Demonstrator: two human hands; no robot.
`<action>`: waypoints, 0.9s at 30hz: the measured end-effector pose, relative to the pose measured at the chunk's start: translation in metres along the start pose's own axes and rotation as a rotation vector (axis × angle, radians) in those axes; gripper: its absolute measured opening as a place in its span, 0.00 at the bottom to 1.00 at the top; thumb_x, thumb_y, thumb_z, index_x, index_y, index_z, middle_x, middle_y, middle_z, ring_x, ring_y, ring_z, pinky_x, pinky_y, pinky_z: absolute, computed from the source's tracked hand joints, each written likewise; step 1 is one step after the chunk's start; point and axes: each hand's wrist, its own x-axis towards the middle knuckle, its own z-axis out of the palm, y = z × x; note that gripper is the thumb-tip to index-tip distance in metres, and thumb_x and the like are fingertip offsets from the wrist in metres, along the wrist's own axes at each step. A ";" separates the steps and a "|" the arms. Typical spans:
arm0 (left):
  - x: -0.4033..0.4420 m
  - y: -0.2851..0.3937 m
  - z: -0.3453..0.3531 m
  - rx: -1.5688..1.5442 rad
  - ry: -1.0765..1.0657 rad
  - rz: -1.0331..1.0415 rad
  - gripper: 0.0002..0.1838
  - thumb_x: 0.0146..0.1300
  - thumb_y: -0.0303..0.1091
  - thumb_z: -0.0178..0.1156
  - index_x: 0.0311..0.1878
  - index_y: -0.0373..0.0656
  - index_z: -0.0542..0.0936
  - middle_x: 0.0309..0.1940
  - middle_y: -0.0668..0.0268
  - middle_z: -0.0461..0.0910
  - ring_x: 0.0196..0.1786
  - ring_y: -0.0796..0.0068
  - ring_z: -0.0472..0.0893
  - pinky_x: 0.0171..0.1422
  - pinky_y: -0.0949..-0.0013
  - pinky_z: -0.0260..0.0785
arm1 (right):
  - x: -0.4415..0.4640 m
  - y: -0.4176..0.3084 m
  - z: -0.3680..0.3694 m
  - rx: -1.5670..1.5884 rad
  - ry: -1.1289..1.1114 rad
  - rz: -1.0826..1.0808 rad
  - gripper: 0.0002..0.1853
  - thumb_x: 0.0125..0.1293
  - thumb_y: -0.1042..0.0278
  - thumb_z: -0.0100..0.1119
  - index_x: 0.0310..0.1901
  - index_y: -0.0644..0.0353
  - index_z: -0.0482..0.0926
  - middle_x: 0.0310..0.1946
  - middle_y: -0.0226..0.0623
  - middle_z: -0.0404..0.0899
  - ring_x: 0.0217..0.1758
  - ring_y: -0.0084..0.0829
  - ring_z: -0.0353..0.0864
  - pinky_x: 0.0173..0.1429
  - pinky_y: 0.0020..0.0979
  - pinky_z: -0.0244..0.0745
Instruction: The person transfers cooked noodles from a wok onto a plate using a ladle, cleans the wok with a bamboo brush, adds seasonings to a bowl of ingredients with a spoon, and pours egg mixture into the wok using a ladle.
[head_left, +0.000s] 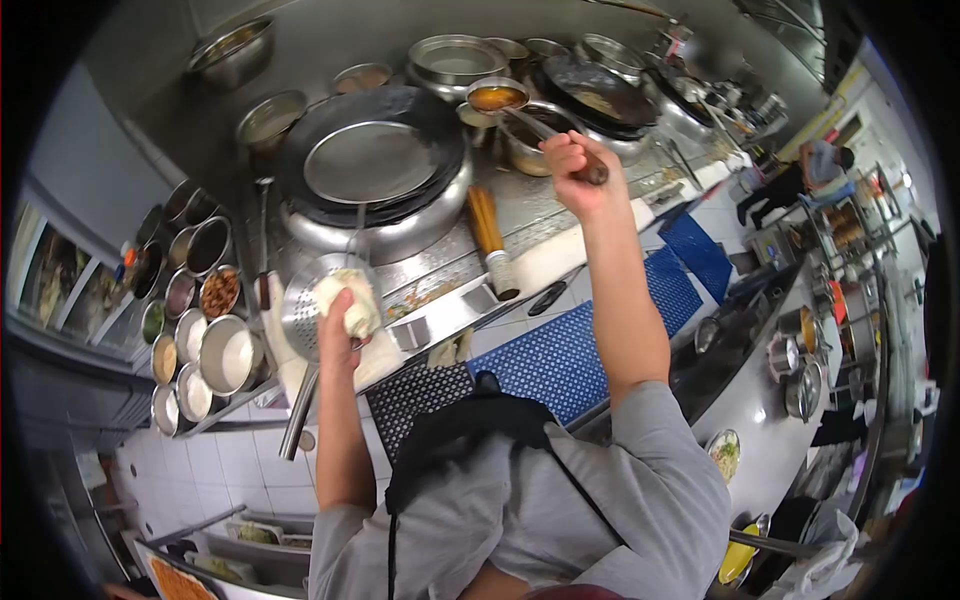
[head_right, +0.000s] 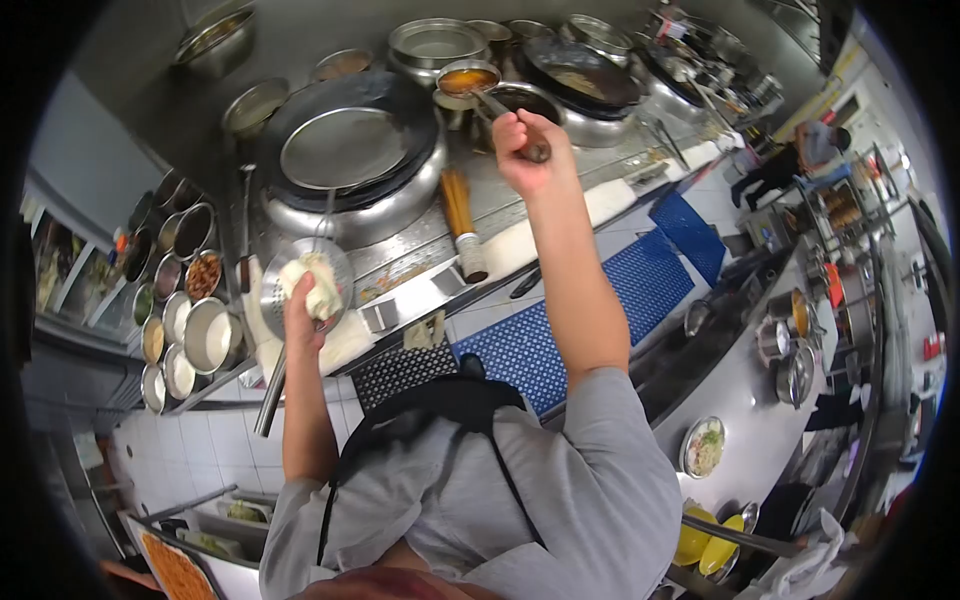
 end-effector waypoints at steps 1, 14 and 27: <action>-0.001 -0.001 0.002 -0.007 0.026 0.022 0.24 0.62 0.50 0.63 0.54 0.43 0.75 0.32 0.58 0.83 0.25 0.71 0.82 0.14 0.76 0.64 | 0.000 0.014 0.000 0.024 -0.035 0.042 0.08 0.60 0.80 0.57 0.37 0.71 0.67 0.32 0.41 0.72 0.25 0.25 0.76 0.26 0.21 0.76; -0.002 0.004 0.021 -0.065 0.016 0.000 0.18 0.64 0.44 0.60 0.52 0.43 0.74 0.30 0.66 0.79 0.23 0.77 0.78 0.14 0.75 0.60 | 0.007 0.118 -0.063 -0.606 0.222 0.176 0.05 0.67 0.70 0.55 0.37 0.59 0.70 0.25 0.30 0.75 0.17 0.20 0.70 0.17 0.21 0.68; -0.010 -0.003 0.079 -0.034 0.132 0.162 0.16 0.67 0.45 0.59 0.50 0.45 0.74 0.31 0.64 0.80 0.25 0.77 0.79 0.14 0.78 0.57 | -0.058 0.071 -0.146 -2.102 0.193 -0.413 0.32 0.64 0.70 0.54 0.69 0.70 0.61 0.25 0.52 0.80 0.29 0.52 0.81 0.37 0.44 0.75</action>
